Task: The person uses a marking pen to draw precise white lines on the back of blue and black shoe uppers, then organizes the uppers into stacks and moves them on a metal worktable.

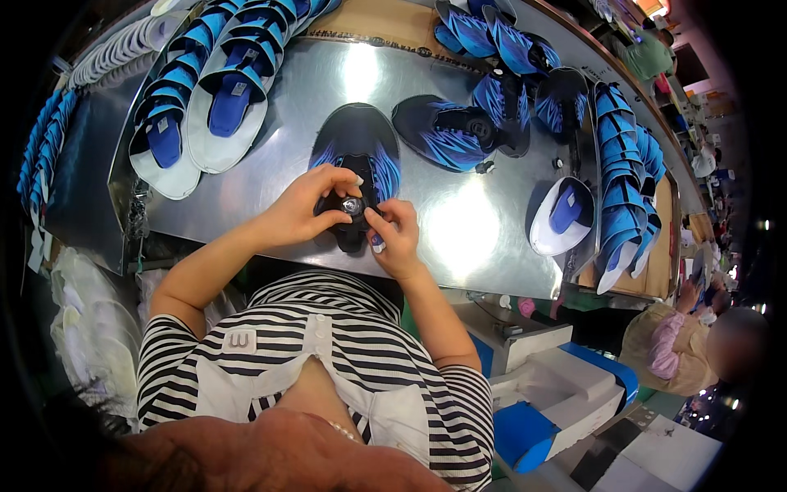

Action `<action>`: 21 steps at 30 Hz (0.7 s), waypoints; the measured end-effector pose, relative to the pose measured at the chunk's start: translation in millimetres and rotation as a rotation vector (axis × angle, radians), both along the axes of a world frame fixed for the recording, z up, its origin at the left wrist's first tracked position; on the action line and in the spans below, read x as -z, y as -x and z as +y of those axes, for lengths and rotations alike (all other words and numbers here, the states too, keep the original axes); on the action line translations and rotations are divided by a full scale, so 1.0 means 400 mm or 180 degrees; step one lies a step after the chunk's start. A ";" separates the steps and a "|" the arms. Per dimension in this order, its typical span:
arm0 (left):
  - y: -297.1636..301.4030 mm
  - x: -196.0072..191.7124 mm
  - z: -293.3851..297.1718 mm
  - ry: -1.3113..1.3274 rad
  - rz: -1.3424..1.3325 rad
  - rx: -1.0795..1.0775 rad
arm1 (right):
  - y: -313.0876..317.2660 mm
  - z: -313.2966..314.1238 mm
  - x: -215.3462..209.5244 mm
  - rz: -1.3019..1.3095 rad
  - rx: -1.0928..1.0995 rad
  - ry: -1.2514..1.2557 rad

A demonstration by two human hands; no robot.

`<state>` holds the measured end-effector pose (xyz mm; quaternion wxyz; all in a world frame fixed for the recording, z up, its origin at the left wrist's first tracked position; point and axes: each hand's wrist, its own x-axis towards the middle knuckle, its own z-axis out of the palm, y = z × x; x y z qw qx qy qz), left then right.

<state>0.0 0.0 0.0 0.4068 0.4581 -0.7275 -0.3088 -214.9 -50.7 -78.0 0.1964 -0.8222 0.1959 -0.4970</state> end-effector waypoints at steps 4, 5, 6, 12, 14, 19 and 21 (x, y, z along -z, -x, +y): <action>-0.035 -0.075 0.037 0.0398 -0.0268 0.0384 | -0.014 -0.011 -0.050 -0.0424 -0.0179 -0.0744; -0.054 -0.111 0.062 0.0511 -0.0696 0.0449 | -0.026 -0.010 -0.058 -0.0619 -0.0298 -0.1209; -0.064 -0.146 0.088 0.0620 -0.1123 0.0518 | -0.037 -0.007 -0.072 -0.0808 -0.0421 -0.1675; -0.188 -0.099 0.083 0.0888 -0.0969 -0.1475 | -0.085 -0.072 -0.205 0.0519 -0.0632 -0.1826; -0.348 -0.063 0.067 0.0333 -0.0800 -0.2024 | -0.002 -0.213 -0.143 0.0613 0.0467 -0.0650; -0.627 0.052 -0.047 0.0647 -0.1280 -0.3277 | 0.185 -0.447 -0.172 0.1597 0.2343 -0.0021; -0.555 0.056 -0.084 0.0917 -0.1372 -0.3279 | 0.182 -0.415 -0.180 0.1914 0.2094 -0.0309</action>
